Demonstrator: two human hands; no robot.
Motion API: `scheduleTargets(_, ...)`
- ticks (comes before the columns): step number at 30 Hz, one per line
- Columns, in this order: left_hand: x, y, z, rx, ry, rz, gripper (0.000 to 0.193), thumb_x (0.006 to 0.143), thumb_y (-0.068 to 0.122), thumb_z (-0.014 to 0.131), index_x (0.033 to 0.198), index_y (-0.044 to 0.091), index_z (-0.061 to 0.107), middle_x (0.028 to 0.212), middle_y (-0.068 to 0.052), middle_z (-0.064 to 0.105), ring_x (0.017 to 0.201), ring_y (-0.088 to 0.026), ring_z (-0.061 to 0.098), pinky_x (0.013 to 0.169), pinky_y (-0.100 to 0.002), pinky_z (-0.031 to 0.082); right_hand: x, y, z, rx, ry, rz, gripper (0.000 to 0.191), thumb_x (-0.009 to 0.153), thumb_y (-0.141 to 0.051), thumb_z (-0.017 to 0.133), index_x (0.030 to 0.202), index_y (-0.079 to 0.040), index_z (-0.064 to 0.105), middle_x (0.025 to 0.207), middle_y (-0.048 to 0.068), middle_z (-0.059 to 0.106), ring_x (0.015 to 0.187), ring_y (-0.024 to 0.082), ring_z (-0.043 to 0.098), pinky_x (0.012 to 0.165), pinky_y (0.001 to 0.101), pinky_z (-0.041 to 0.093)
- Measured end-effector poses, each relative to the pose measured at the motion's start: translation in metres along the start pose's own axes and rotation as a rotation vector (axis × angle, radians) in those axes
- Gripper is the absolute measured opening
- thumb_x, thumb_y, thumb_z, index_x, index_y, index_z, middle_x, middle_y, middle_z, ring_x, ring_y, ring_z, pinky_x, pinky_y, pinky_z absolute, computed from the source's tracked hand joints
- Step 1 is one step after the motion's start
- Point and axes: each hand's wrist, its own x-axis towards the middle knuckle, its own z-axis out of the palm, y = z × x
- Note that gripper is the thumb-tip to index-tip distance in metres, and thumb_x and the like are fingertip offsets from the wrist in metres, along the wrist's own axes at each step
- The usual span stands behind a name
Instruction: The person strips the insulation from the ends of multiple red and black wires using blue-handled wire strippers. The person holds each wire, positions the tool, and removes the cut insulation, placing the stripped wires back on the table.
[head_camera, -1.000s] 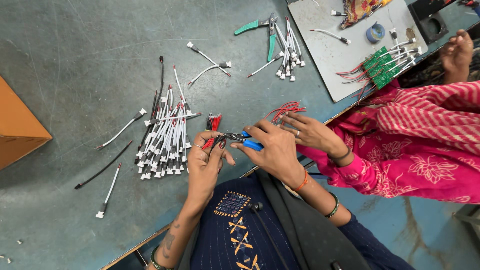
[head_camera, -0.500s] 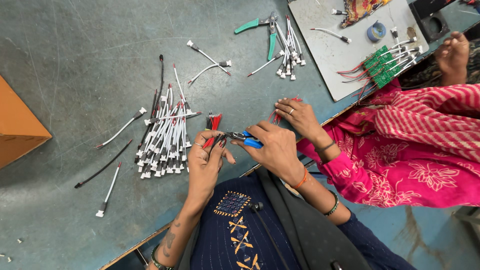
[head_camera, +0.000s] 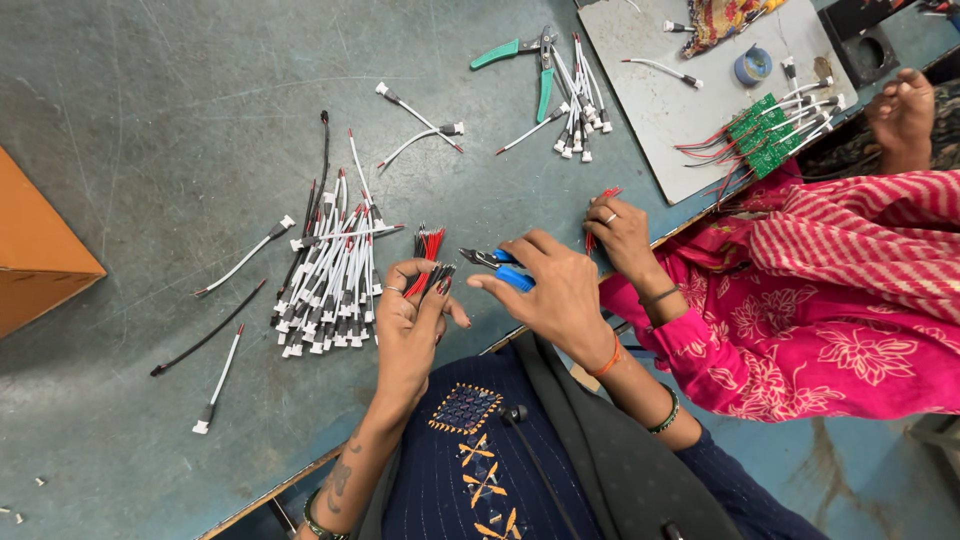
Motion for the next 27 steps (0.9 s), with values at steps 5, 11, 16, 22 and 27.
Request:
scheduleTargets(5, 0.0002, -0.0015, -0.0006, -0.016, -0.012, 0.002, 0.019, 0.103, 0.006, 0.056, 0.12, 0.007, 0.05, 0.069, -0.011, 0.069, 0.047, 0.0, 0.036, 0.044, -0.018, 0.025, -0.0026, -0.0036, -0.001, 0.026, -0.028, -0.022, 0.044, 0.079, -0.047, 0.084, 0.098, -0.008, 0.076, 0.089, 0.006, 0.069, 0.072, 0.029, 0.07, 0.058, 0.0386, 0.052)
scheduleTargets(11, -0.0001, -0.0017, 0.0002, -0.015, -0.011, 0.005, 0.017, 0.103, 0.006, 0.055, 0.12, 0.007, 0.052, 0.069, -0.01, 0.068, 0.047, 0.0, 0.038, 0.044, -0.018, 0.026, -0.0044, -0.0068, 0.0006, 0.02, -0.062, -0.02, 0.045, 0.078, -0.047, 0.084, 0.102, -0.009, 0.077, 0.09, 0.006, 0.069, 0.073, 0.029, 0.07, 0.058, 0.0391, 0.052)
scheduleTargets(16, 0.0004, -0.0016, 0.0017, -0.014, -0.016, 0.016, 0.018, 0.103, 0.004, 0.055, 0.12, 0.006, 0.052, 0.074, -0.009, 0.069, 0.05, -0.001, 0.043, 0.044, -0.018, 0.028, -0.0028, -0.0077, -0.0011, 0.007, -0.074, -0.023, 0.045, 0.078, -0.047, 0.084, 0.101, -0.009, 0.077, 0.092, 0.006, 0.07, 0.074, 0.029, 0.07, 0.059, 0.0395, 0.052)
scheduleTargets(22, 0.001, -0.0043, 0.0007, -0.014, -0.033, 0.024, 0.017, 0.104, 0.005, 0.056, 0.12, 0.006, 0.053, 0.072, -0.01, 0.068, 0.049, 0.0, 0.043, 0.045, -0.017, 0.028, -0.0009, -0.0088, -0.0042, 0.059, 0.028, -0.179, 0.04, 0.081, -0.041, 0.08, 0.102, -0.008, 0.072, 0.106, 0.008, 0.07, 0.086, 0.03, 0.071, 0.069, 0.0386, 0.055)
scheduleTargets(27, 0.001, -0.0056, 0.0016, -0.052, -0.024, 0.058, 0.014, 0.104, 0.005, 0.057, 0.117, 0.004, 0.053, 0.087, -0.007, 0.071, 0.064, -0.005, 0.064, 0.047, -0.017, 0.034, -0.0029, -0.007, -0.0004, 0.017, -0.063, -0.037, 0.04, 0.078, -0.044, 0.086, 0.097, -0.009, 0.077, 0.084, 0.006, 0.068, 0.07, 0.028, 0.071, 0.057, 0.0391, 0.053)
